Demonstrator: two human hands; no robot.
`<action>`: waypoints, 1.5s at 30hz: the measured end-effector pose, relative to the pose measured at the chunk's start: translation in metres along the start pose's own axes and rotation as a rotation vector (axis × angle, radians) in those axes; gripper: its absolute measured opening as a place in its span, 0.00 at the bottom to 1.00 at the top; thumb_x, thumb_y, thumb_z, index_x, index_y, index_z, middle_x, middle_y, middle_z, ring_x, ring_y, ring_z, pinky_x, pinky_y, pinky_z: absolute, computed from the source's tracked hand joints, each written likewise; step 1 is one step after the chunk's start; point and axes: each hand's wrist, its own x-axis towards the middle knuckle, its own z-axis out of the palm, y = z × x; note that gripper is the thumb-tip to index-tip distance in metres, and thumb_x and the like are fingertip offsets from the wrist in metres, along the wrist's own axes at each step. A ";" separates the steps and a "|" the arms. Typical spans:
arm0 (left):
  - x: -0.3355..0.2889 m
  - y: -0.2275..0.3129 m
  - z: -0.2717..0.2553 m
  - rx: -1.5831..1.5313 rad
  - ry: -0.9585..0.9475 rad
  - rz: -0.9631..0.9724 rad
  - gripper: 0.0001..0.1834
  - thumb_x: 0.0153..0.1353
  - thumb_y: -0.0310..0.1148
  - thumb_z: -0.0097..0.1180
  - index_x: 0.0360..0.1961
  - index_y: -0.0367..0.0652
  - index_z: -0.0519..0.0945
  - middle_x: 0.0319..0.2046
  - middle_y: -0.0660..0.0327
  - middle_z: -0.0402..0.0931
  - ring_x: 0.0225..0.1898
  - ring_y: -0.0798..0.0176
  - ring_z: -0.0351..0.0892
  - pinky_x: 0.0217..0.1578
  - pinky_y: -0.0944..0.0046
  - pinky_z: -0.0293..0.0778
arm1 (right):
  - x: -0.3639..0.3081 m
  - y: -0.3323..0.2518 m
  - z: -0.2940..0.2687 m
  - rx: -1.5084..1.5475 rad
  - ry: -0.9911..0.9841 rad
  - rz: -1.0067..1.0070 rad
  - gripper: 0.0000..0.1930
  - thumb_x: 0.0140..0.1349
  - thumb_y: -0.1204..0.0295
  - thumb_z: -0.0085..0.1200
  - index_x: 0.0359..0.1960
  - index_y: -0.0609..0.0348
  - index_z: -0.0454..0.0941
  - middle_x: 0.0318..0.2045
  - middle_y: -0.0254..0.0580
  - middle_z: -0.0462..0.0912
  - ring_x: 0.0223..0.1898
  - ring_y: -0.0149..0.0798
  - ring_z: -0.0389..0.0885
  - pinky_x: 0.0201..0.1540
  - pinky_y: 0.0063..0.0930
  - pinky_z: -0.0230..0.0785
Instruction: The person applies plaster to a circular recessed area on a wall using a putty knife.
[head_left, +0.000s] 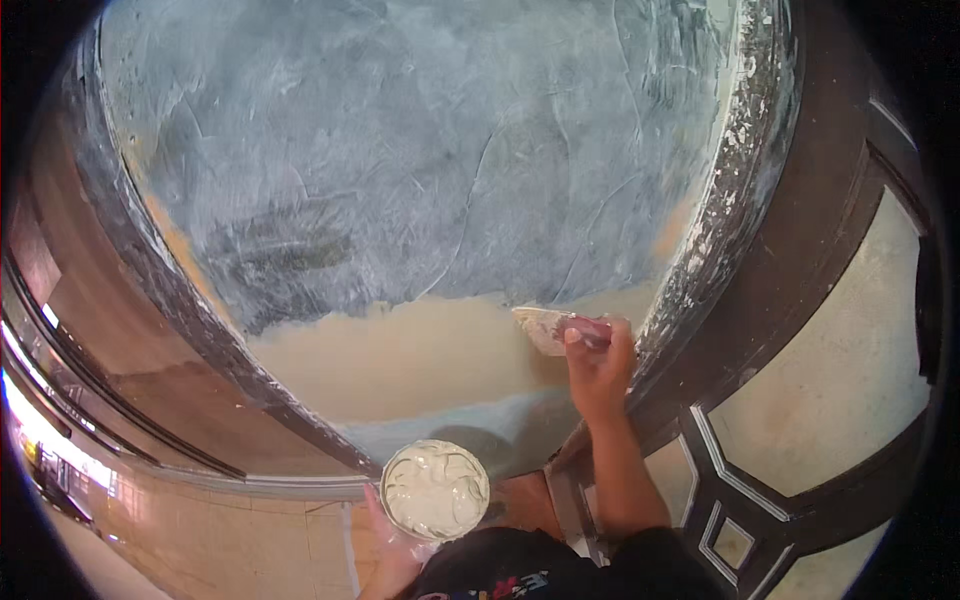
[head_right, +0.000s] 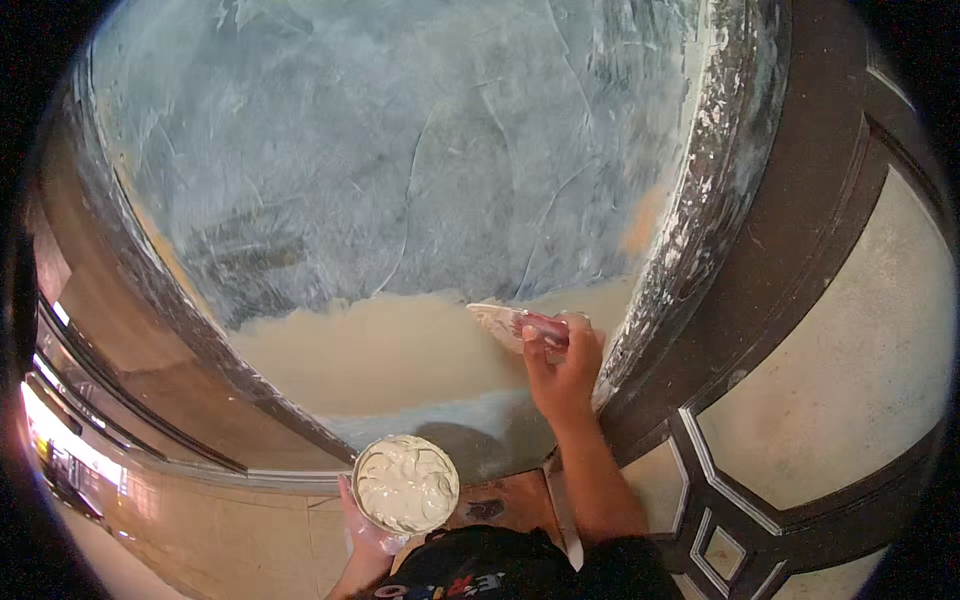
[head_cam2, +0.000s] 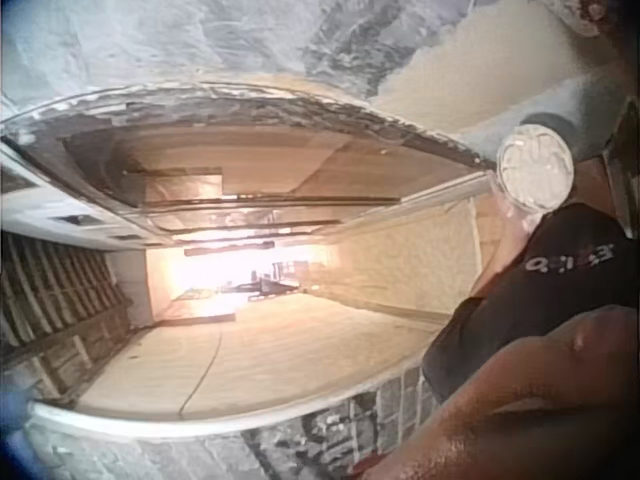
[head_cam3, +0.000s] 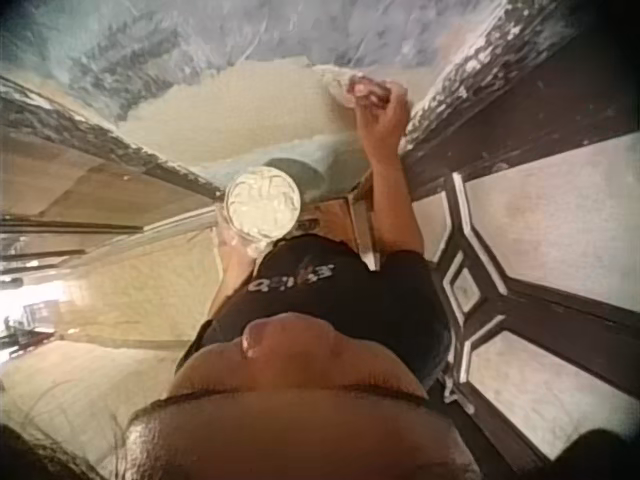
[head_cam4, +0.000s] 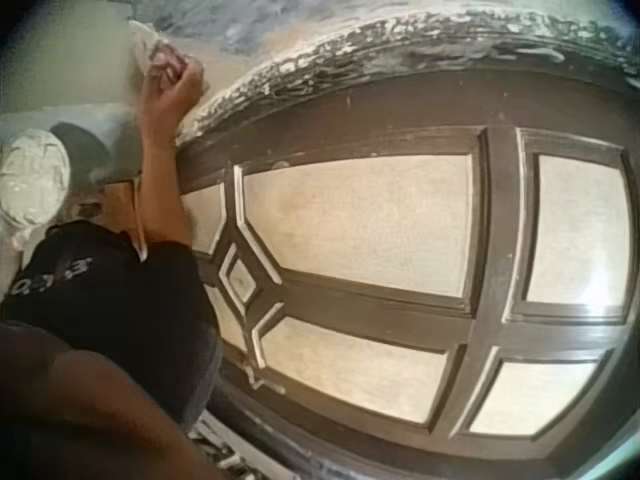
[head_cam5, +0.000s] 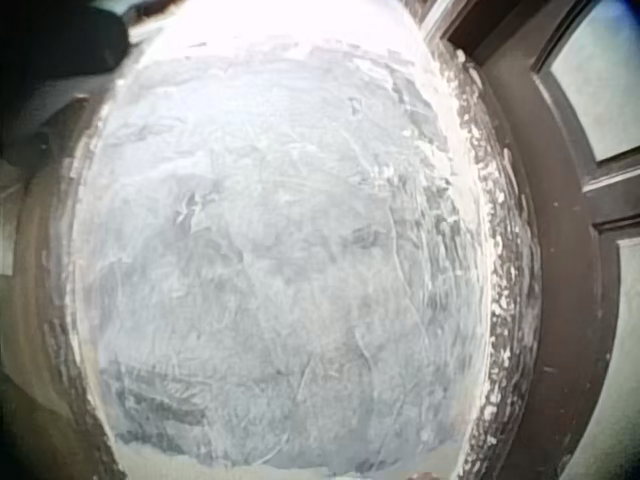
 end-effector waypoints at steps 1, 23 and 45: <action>-0.002 0.000 0.001 -0.060 -0.008 -0.013 0.47 0.62 0.72 0.33 0.71 0.48 0.58 0.69 0.52 0.58 0.67 0.41 0.60 0.65 0.38 0.58 | 0.007 -0.005 -0.006 -0.001 -0.007 0.007 0.17 0.59 0.60 0.60 0.41 0.60 0.74 0.30 0.45 0.77 0.34 0.51 0.74 0.42 0.45 0.58; -0.021 -0.017 0.019 -0.025 -0.046 0.088 0.43 0.66 0.68 0.29 0.70 0.44 0.59 0.68 0.50 0.59 0.66 0.44 0.62 0.64 0.42 0.62 | 0.060 -0.042 -0.017 -0.209 -0.269 -0.491 0.10 0.58 0.65 0.59 0.38 0.54 0.78 0.34 0.37 0.79 0.40 0.42 0.75 0.47 0.40 0.55; -0.011 0.012 0.052 -0.091 -0.202 0.138 0.46 0.64 0.69 0.32 0.71 0.45 0.57 0.69 0.48 0.57 0.67 0.41 0.61 0.65 0.39 0.60 | 0.008 -0.098 -0.017 0.038 -1.131 0.099 0.23 0.55 0.64 0.65 0.51 0.55 0.75 0.39 0.48 0.83 0.40 0.48 0.83 0.42 0.35 0.75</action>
